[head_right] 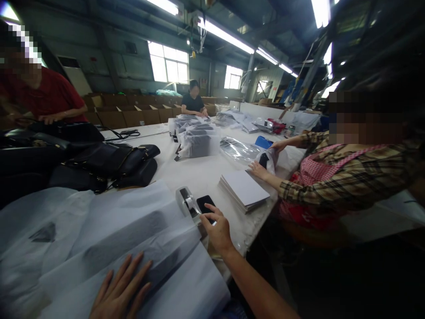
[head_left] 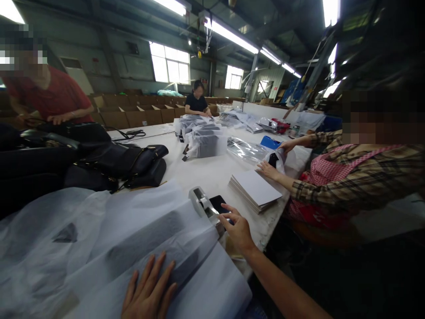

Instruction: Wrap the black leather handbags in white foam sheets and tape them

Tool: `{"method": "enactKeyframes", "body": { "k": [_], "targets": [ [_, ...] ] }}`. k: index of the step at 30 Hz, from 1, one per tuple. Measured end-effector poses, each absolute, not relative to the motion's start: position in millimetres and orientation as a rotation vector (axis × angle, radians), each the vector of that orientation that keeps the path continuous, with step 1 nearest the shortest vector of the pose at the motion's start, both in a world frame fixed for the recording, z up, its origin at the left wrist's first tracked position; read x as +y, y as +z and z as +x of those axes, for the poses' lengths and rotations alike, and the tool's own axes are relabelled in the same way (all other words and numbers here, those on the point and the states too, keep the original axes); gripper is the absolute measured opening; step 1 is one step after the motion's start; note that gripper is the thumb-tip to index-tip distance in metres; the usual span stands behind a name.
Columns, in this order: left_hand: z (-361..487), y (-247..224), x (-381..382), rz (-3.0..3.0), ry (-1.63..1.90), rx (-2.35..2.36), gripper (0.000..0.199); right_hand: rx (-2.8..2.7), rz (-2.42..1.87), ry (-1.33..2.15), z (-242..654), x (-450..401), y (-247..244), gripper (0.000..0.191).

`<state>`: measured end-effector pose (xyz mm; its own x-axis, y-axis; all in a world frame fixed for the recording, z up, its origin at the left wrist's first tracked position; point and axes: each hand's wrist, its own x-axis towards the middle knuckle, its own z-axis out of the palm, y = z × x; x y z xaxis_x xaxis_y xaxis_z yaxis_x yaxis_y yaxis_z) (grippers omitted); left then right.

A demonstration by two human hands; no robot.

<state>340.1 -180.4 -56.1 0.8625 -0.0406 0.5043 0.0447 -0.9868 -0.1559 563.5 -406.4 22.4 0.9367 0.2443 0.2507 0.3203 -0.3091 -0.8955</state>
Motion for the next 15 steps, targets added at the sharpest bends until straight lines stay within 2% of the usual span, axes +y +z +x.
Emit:
{"method": "enactKeyframes", "body": {
  "k": [4, 9, 15],
  "targets": [
    [340.1, -45.9, -188.6, -2.901, -0.867, -0.032, 0.044, -0.411, -1.86, -0.103, 566.4, -398.9, 29.5, 0.021],
    [338.3, -23.4, -200.7, -3.031, -0.703, -0.151, 0.04, -0.445, -1.874, -0.133, 569.4, -399.8, 45.7, 0.02],
    [338.0, -12.2, -204.2, -3.162, -0.63, -0.2, 0.04, -0.342, -1.888, 0.028, 549.6, -425.4, 29.4, 0.025]
  ]
}}
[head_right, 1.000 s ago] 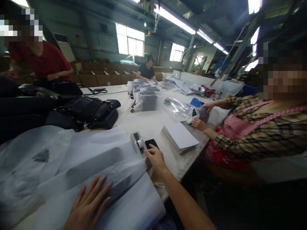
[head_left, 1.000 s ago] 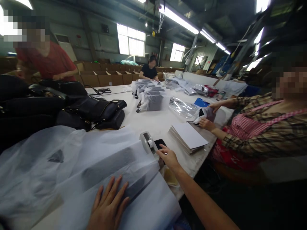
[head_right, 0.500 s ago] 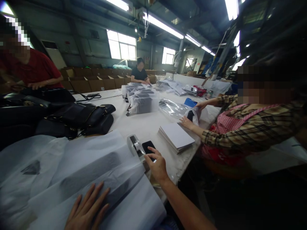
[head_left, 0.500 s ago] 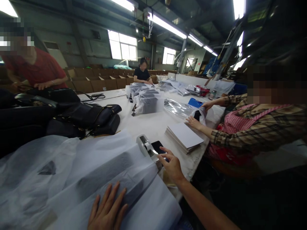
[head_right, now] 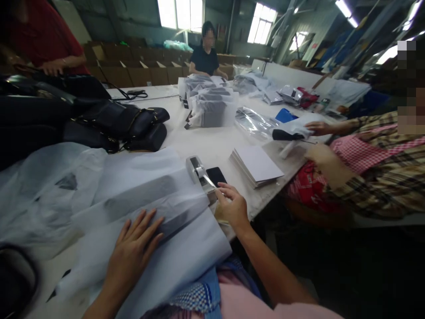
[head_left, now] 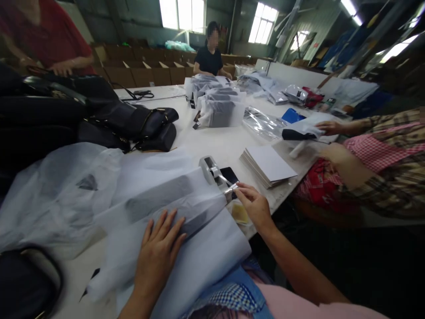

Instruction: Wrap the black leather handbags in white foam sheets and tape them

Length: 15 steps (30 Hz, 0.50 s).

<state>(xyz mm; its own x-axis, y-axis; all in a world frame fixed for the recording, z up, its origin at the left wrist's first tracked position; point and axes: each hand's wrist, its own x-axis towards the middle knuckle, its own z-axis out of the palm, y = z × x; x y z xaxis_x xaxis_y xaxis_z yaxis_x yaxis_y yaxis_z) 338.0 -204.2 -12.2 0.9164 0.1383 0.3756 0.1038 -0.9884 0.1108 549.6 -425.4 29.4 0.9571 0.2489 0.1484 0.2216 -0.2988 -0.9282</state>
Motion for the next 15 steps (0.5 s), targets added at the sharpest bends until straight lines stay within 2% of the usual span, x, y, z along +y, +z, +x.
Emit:
{"method": "enactKeyframes", "body": {
  "k": [7, 15],
  "targets": [
    [338.0, -7.6, -205.6, 2.938, 0.552, 0.196, 0.041, -0.094, -1.707, 0.382, 529.3, -437.2, 10.0, 0.037],
    [338.1, -5.8, -207.2, 2.88, 0.534, 0.236, 0.039, -0.186, -1.818, 0.343, 546.0, -440.7, -16.7, 0.043]
  ]
}}
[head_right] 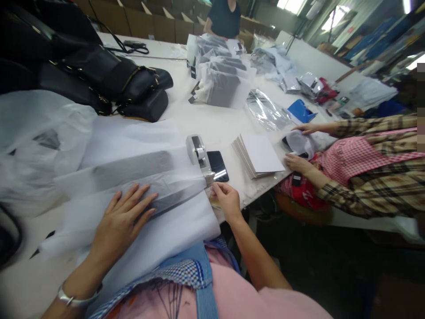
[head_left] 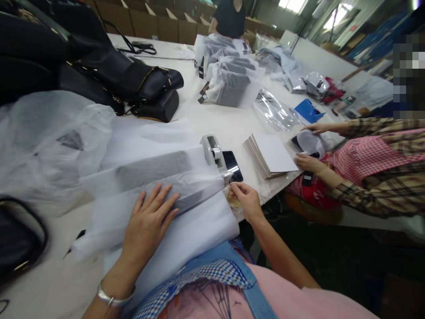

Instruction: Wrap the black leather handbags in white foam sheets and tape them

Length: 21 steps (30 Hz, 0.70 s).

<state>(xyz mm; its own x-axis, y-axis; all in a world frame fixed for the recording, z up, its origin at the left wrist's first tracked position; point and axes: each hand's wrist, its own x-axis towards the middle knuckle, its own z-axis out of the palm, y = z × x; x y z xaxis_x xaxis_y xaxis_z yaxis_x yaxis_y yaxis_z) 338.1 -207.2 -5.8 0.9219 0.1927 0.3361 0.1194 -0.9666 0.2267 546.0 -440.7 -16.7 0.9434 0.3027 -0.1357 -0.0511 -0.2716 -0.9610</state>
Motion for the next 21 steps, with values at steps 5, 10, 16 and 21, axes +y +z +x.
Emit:
{"method": "enactKeyframes", "body": {
  "k": [5, 10, 16, 21],
  "targets": [
    [338.2, -5.3, -207.3, 2.878, 0.538, 0.232, 0.038, -0.342, -1.967, 0.247, 563.8, -440.6, -17.9, 0.034],
    [337.8, -5.0, -207.3, 2.871, 0.524, 0.241, 0.038, -0.461, -2.112, 0.114, 566.3, -445.7, -17.9, 0.024],
    [337.6, -4.3, -207.4, 2.851, 0.51, 0.231, 0.039, -0.671, -2.222, 0.027, 563.0, -468.2, 10.6, 0.017],
    [338.3, -2.2, -209.2, 2.864, 0.512, 0.267, 0.037, -1.29, -2.094, 0.065, 562.7, -447.9, 56.5, 0.018]
  ]
}}
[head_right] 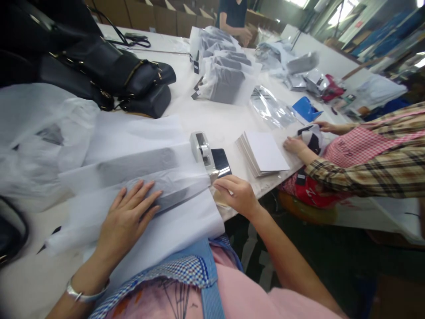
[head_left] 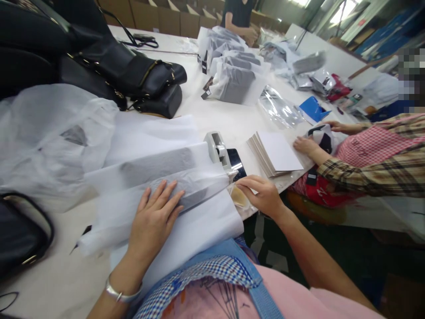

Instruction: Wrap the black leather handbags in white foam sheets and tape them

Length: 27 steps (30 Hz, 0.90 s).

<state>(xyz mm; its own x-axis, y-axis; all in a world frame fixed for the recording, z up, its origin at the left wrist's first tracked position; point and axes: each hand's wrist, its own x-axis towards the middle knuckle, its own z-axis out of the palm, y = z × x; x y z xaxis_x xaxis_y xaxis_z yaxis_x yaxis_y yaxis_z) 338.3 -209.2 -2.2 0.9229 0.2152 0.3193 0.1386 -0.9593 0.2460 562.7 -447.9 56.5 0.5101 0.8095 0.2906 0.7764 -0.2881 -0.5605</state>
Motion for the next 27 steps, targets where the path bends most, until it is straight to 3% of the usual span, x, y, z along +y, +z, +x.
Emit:
{"method": "enactKeyframes", "body": {
  "k": [6, 14, 27],
  "targets": [
    [339.1, 4.2, -211.4, 2.865, 0.458, 0.309, 0.035, -1.855, -1.884, 0.429, 570.1, -355.4, 76.1, 0.023],
    [340.7, 7.4, -214.3, 2.8, 0.415, 0.379, 0.034, -2.47, -1.796, 0.341, 592.4, -258.2, 62.5, 0.024],
    [340.2, 6.1, -213.7, 2.786, 0.416, 0.38, 0.035, -2.477, -2.166, 0.291, 602.5, -235.7, 81.8, 0.02]
  ]
}}
